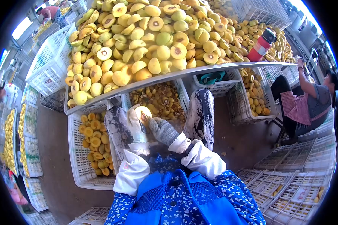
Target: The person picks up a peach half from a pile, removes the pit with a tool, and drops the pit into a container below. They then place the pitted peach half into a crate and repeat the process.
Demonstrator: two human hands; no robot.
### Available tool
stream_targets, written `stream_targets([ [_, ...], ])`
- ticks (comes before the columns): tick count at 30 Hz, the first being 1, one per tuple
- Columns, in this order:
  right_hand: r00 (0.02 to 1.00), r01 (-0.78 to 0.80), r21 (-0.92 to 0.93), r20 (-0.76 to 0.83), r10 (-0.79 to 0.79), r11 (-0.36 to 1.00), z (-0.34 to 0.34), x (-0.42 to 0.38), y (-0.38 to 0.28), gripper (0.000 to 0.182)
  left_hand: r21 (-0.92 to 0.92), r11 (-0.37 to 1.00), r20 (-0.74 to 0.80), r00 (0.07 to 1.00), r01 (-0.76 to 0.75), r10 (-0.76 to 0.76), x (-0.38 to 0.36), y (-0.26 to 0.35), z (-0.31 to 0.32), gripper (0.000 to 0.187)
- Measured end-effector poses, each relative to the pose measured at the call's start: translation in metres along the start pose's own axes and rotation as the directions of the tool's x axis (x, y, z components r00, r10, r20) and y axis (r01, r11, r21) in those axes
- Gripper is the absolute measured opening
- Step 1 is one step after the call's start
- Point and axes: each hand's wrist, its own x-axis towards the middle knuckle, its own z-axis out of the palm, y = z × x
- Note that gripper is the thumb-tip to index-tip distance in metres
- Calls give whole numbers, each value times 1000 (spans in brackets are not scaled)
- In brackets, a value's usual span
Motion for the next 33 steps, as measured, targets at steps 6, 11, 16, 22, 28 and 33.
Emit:
stream_targets([
  [6,957,291,-387,117,-267,875,-8,3,41,30,57,997,121,991,46,-53,12,-12,-17,27],
  [11,784,-509,160,493,378,846,-49,-10,-24,34,237,970,473,864,62,-170,14,12,-13,27],
  [16,763,-631,597,594,257,495,-42,-16,-8,39,-113,962,449,877,248,-173,-5,44,9,37],
  [22,649,-737,612,759,47,288,-36,-15,0,39,58,954,503,817,293,-281,-1,56,-3,24],
  [28,779,-587,634,612,136,503,-26,-19,-17,43,-344,792,412,839,504,-355,2,39,8,35],
  [33,867,-484,743,477,143,462,-10,-12,-2,48,-7,999,77,996,47,-47,14,50,-6,16],
])
